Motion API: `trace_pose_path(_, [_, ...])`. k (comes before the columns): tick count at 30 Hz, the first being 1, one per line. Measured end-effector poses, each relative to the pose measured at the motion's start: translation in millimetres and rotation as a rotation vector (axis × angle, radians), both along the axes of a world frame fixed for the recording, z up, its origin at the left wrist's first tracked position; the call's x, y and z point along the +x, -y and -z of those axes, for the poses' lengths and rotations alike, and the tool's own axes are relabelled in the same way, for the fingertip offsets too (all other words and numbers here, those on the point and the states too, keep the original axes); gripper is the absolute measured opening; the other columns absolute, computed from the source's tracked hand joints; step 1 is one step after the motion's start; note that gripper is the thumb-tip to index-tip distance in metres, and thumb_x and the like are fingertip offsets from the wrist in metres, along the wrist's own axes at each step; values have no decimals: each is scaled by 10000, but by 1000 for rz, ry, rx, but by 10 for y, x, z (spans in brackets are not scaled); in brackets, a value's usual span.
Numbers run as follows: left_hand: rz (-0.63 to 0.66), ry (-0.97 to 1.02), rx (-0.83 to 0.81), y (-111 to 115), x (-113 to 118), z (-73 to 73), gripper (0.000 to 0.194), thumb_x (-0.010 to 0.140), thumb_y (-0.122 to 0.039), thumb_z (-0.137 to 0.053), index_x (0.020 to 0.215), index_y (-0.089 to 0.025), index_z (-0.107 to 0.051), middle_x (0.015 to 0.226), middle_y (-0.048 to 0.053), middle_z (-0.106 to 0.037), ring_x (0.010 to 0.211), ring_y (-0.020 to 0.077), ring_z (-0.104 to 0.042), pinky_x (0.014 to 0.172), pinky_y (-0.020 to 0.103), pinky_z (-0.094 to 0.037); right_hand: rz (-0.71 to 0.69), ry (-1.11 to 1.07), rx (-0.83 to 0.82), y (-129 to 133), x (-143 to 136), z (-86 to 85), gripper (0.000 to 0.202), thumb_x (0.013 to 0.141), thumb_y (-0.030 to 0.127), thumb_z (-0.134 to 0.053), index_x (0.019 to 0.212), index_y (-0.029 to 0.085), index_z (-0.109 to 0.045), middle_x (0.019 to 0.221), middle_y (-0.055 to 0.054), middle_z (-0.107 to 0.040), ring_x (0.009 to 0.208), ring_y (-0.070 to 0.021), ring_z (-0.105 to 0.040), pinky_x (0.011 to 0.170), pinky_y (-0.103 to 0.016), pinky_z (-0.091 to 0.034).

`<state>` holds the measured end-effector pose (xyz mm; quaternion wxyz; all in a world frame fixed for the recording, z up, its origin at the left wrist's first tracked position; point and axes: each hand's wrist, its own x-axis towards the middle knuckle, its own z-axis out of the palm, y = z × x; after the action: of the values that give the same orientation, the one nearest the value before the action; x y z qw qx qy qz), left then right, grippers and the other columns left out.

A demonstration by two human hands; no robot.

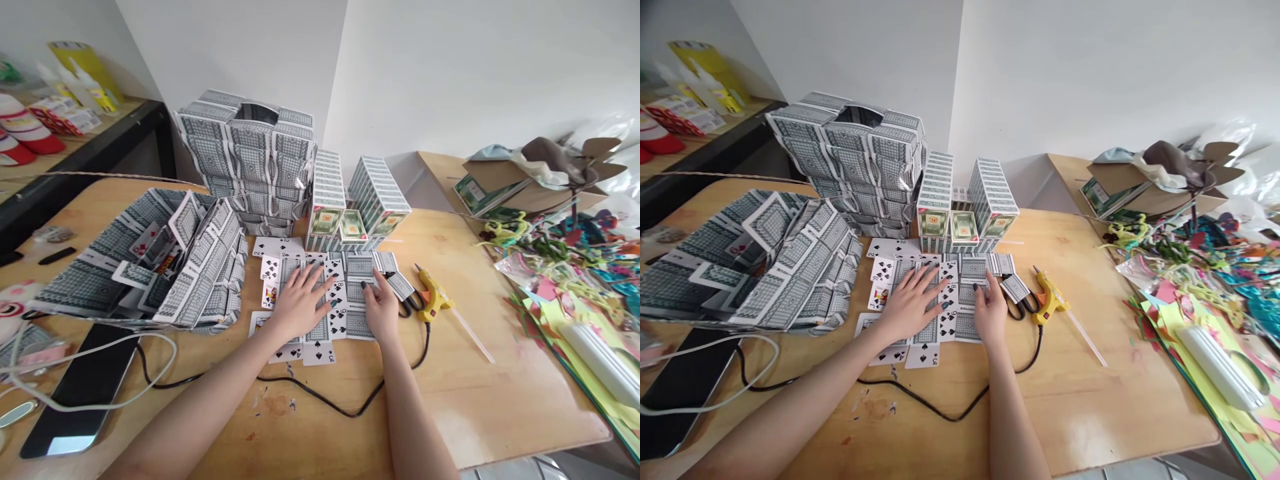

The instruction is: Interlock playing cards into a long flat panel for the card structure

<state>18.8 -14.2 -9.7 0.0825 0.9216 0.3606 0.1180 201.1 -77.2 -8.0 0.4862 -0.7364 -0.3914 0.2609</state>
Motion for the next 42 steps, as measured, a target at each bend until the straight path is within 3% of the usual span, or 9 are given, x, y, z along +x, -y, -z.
trace_pose_path(11, [-16,13,9,5,0,-10,538,873,-539,-284,1374,-342,-260,1467,-26,-215,1349,248,-148,1092,454,-167,-1,0,31,4,-6,-6,676,785,470,-475,1353,126,-350,793,-74,-641,663,-200,-580,635,-330,-482])
trace_pose_path(18, [-13,12,13,9,-4,-17,536,873,-534,-292,1370,-333,-274,1468,-23,-212,1343,252,-162,1094,451,-161,-19,33,-33,15,21,-23,656,763,444,-516,1330,137,-397,628,-21,-611,520,-167,-531,523,-293,-456])
trace_pose_path(28, [-3,19,-27,1,0,-16,539,873,-544,-276,1373,-345,-261,1474,-30,-191,1348,255,-145,1094,463,-151,-69,-19,-22,22,44,-56,612,731,407,-554,1282,156,-463,868,-74,-678,679,-188,-601,625,-308,-493])
trace_pose_path(32, [-2,22,-22,-2,2,-1,537,874,-536,-285,1374,-344,-259,1474,-26,-190,1348,257,-145,1092,467,-154,-82,-36,-24,26,44,-77,624,730,422,-551,1289,164,-452,788,-56,-665,617,-175,-576,566,-291,-472])
trace_pose_path(37, [-5,24,-1,-3,-2,10,534,873,-532,-297,1372,-348,-260,1473,-31,-195,1348,255,-147,1089,464,-165,-57,-31,-32,22,17,-103,628,729,436,-548,1280,149,-459,534,37,-493,439,-110,-386,425,-235,-337])
trace_pose_path(42, [-11,14,12,7,-7,-16,529,872,-543,-287,1361,-341,-296,1465,-29,-221,1346,249,-159,1087,448,-182,-60,10,-55,24,15,-117,629,727,439,-541,1264,118,-471,495,79,-319,442,-87,-262,414,-219,-245])
